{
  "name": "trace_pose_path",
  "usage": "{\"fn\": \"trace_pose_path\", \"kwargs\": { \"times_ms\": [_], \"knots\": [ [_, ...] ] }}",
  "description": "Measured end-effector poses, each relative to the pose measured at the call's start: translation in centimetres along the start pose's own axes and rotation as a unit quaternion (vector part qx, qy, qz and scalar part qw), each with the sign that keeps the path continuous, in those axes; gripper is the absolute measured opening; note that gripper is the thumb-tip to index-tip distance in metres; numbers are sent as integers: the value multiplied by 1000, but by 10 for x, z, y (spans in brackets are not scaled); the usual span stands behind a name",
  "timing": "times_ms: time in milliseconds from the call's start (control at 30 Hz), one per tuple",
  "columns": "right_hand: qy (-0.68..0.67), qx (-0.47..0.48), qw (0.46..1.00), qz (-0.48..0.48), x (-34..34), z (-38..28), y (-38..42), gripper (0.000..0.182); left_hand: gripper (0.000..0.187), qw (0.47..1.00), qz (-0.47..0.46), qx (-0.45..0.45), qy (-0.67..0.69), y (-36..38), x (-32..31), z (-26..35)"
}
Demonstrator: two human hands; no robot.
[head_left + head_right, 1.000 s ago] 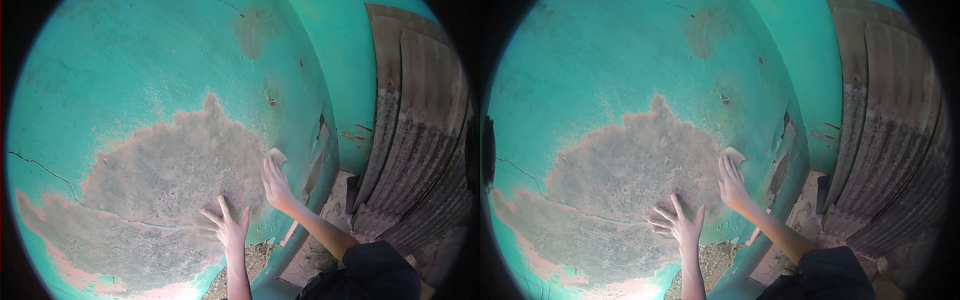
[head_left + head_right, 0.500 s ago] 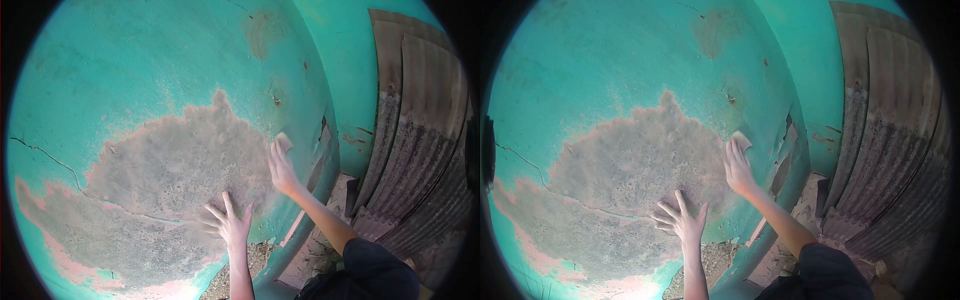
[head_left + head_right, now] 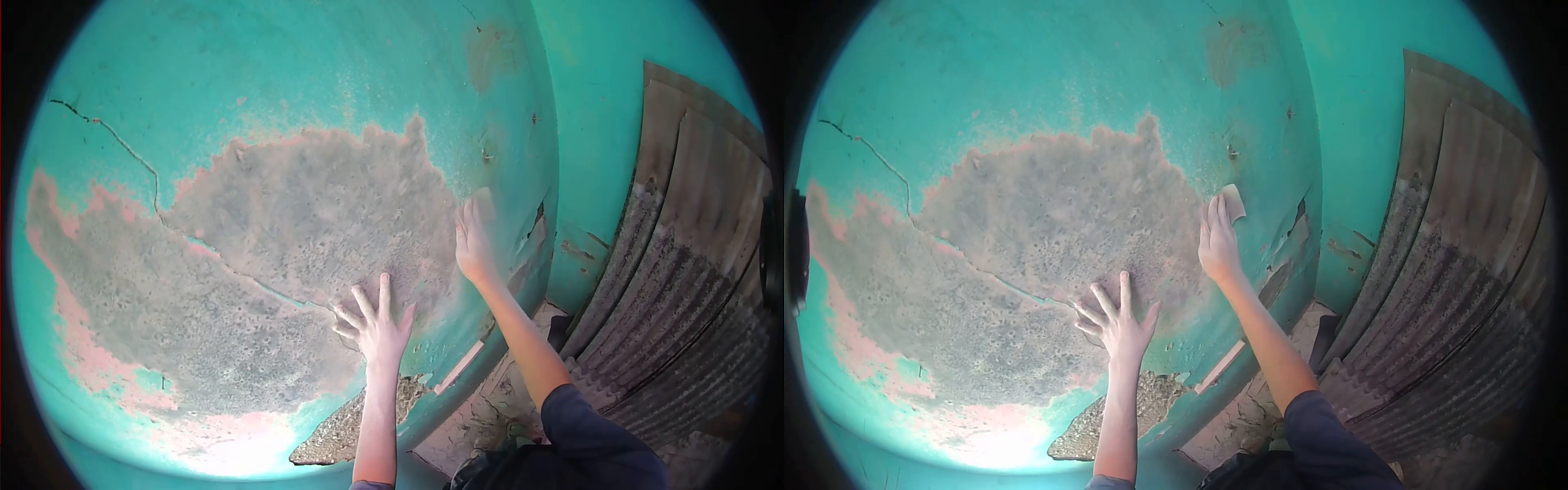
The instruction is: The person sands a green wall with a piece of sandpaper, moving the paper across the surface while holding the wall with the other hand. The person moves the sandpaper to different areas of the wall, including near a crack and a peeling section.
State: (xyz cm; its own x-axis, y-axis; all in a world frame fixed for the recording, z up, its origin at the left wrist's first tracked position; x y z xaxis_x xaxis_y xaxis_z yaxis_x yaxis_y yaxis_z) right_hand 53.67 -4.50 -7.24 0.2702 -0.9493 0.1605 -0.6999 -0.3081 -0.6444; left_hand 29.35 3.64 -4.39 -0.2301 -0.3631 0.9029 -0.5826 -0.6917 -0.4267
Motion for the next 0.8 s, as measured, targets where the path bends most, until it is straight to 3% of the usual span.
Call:
{"fn": "trace_pose_path", "kwargs": {
  "times_ms": [133, 200, 300, 367, 467, 533, 600, 633, 700, 733, 800],
  "knots": [
    [-11, 66, 998, 7, -16, -32, 53, 56, 87, 998, 24, -38, 34, 8, 6, -4],
    [48, 81, 992, -89, -28, -41, 81, 55, 84, 997, 23, -52, 43, 13, 8, -11],
    [22, 77, 996, -30, -14, -32, 35, 55, 78, 998, 5, -57, 12, 29, 4, -27],
    [37, 19, 999, -23, 2, -43, 7, 56, 76, 999, 11, -43, 10, 38, -2, -43],
    [50, -24, 998, -19, -22, -52, 44, 56, 71, 999, 42, -30, 0, 52, 2, -65],
    [-10, 20, 1000, -7, -63, -47, 115, 56, 73, 999, 24, -36, -1, 57, -2, -81],
    [-34, -22, 994, -97, -90, -66, 187, 57, 76, 999, 7, -43, 1, 61, -8, -88],
    [-32, -24, 995, -94, -95, -58, 196, 57, 77, 999, 8, -50, -4, 61, -9, -90],
    [68, 9, 991, -115, -105, -37, 203, 58, 78, 998, 12, -59, -11, 56, -9, -89],
    [66, 5, 991, -113, -102, -35, 191, 58, 79, 998, 1, -55, -18, 56, -9, -88],
    [-79, -135, 987, 22, -85, -8, 163, 58, 80, 998, -14, -55, -28, 59, -9, -88]
  ]
}}
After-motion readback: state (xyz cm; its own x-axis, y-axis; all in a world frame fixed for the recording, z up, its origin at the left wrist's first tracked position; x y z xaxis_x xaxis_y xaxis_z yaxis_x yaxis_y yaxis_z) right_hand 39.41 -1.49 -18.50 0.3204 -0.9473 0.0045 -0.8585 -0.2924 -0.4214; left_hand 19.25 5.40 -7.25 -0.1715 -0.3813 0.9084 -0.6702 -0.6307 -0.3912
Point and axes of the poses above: each hand's wrist, its own y-axis away from the middle knuckle, its own x-axis out of the back of the hand, z = x × y, the point moved 5 cm from there along -y, towards the middle knuckle, and after that the axes turned 3 degrees about x, right-handed, at the moved point
